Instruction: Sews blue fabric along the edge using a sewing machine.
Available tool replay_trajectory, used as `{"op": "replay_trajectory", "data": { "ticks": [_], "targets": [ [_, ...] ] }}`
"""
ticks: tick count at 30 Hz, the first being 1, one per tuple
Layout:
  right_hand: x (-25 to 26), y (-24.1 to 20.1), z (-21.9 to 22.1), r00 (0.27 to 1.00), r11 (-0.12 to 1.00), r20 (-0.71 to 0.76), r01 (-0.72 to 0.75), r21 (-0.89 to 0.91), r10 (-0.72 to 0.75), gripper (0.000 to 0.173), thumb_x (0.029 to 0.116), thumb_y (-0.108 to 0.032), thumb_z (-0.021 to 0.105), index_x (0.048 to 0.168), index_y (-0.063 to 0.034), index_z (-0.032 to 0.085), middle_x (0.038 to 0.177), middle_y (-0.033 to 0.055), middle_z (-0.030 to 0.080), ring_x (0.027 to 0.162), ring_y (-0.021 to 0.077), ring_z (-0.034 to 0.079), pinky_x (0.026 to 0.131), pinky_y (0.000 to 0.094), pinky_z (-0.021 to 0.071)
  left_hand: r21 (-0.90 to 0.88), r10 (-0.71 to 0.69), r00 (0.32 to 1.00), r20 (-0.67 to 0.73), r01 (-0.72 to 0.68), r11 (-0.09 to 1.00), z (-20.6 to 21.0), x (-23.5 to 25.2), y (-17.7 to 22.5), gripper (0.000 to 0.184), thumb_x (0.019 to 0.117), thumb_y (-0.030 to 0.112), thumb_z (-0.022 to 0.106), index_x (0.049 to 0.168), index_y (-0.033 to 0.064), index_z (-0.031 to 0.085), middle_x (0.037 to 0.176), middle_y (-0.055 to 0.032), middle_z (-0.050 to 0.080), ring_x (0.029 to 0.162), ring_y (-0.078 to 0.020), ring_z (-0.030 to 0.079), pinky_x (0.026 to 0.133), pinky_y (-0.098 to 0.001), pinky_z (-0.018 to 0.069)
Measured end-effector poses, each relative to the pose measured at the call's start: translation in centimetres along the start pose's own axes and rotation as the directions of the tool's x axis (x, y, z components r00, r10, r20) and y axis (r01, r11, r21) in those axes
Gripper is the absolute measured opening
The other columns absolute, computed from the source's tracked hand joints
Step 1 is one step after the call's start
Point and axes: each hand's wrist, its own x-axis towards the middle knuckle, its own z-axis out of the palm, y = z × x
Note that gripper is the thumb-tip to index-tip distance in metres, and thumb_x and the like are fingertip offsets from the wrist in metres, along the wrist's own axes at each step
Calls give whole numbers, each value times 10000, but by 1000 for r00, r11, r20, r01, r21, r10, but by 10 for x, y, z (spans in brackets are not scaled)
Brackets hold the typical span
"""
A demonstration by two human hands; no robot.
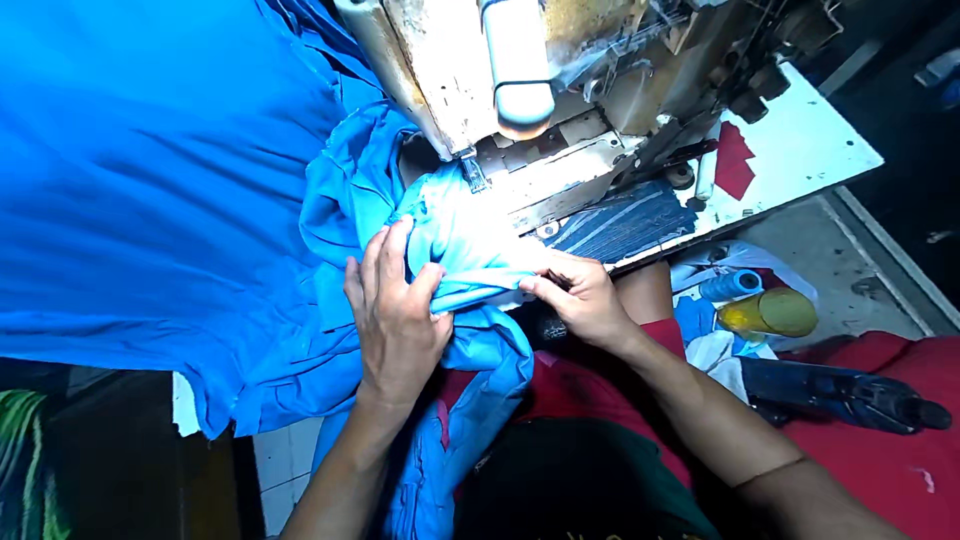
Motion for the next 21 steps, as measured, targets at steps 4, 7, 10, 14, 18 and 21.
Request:
{"op": "replay_trajectory", "data": {
  "ticks": [4,7,10,14,18,21],
  "targets": [
    [24,8,7,999,999,-17,52,6,-52,70,960,-89,700,929,-27,694,763,25,632,625,78,576,566,237,512,11,31,1000,-6,-31,999,-1,27,-14,203,834,144,689,1024,89,735,1561,-129,458,1420,-370,438,1104,-612,375],
    [38,7,11,998,998,-23,66,-19,-66,51,969,-80,688,965,-31,674,726,26,616,576,87,552,510,244,487,18,60,998,-2,-60,998,-1,44,-24,205,848,104,679,1043,61,721,1542,-137,471,1363,-386,476,1058,-581,423],
    [42,2,14,999,999,-41,27,-35,-28,57,972,-76,684,1022,-47,682,774,44,631,573,108,551,486,254,483,19,111,994,25,-111,994,-2,53,-32,232,828,25,676,1056,45,711,1521,-164,472,1312,-419,488,990,-592,449],
    [53,2,21,992,993,-101,68,-97,-78,83,963,-59,686,1040,-33,699,854,57,667,673,99,601,598,246,526,-42,222,975,14,-221,974,1,73,-43,245,861,-6,648,1090,51,715,1521,-171,467,1307,-409,487,1045,-532,440],
    [61,5,22,987,987,-123,88,-134,-105,118,964,-52,676,1075,-30,710,881,62,690,706,95,623,633,246,541,-134,330,940,85,-318,939,-8,80,-46,274,806,124,713,1073,66,735,1548,-164,437,1353,-412,445,1093,-544,406],
    [63,6,21,987,987,-113,97,-128,-111,117,975,-52,666,1082,-27,705,900,61,693,741,89,636,665,243,553,-181,337,926,171,-307,935,-19,88,-63,524,888,640,634,1085,163,729,1553,-119,435,1348,-371,446,1074,-561,394]
  ]
}}
